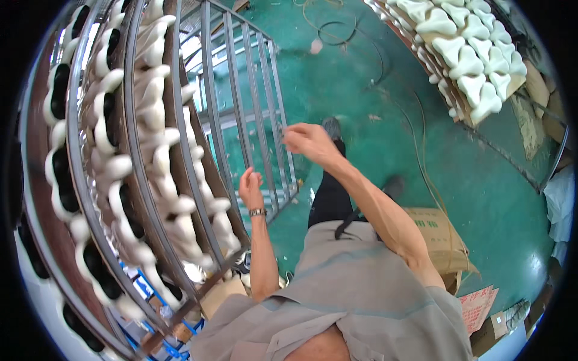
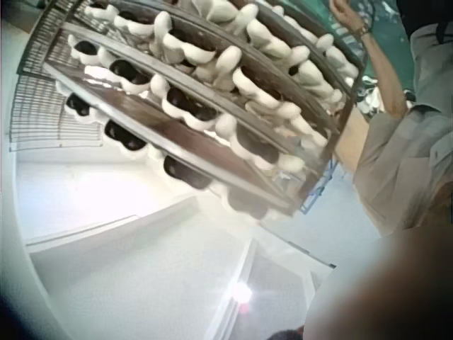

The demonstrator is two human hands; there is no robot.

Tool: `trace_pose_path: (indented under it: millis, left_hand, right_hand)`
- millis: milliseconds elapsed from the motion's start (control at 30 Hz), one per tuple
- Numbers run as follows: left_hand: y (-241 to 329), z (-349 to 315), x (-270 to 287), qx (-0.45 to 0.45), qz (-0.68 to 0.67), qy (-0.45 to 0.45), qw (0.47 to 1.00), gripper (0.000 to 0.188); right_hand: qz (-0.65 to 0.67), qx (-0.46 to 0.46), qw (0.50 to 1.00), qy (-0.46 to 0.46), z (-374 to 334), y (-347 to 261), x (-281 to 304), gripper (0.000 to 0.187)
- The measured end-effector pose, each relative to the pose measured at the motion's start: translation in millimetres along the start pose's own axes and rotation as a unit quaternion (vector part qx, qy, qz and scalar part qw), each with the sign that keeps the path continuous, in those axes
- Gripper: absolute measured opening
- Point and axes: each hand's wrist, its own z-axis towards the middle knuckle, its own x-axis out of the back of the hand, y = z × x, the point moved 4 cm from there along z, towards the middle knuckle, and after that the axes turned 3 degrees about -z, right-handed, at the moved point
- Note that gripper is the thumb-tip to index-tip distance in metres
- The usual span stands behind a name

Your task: Moving boards of bicycle saddles from racks and using an air gun to clean or dry them.

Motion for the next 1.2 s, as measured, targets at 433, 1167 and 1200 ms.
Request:
trace_pose_path:
  millis: [433,1167,1200]
  left_hand:
    - [21,148,21,-0.251,0.343,-0.014,0.905,0.022]
    - [18,134,40,-0.202,0.348,-0.073,0.912,0.026]
    - [14,129,31,-0.137,0.360,-0.094,0.918,0.026]
  right_hand:
    - [-0.286,0.076,0.954,0.037,614,28,-270,0.038]
    - [-0.507,0.001,0.861,-0.033,522,-86,-243,0.032]
    - [-0.538,-0.010,0.842,-0.036,517,-90,-235,0.032]
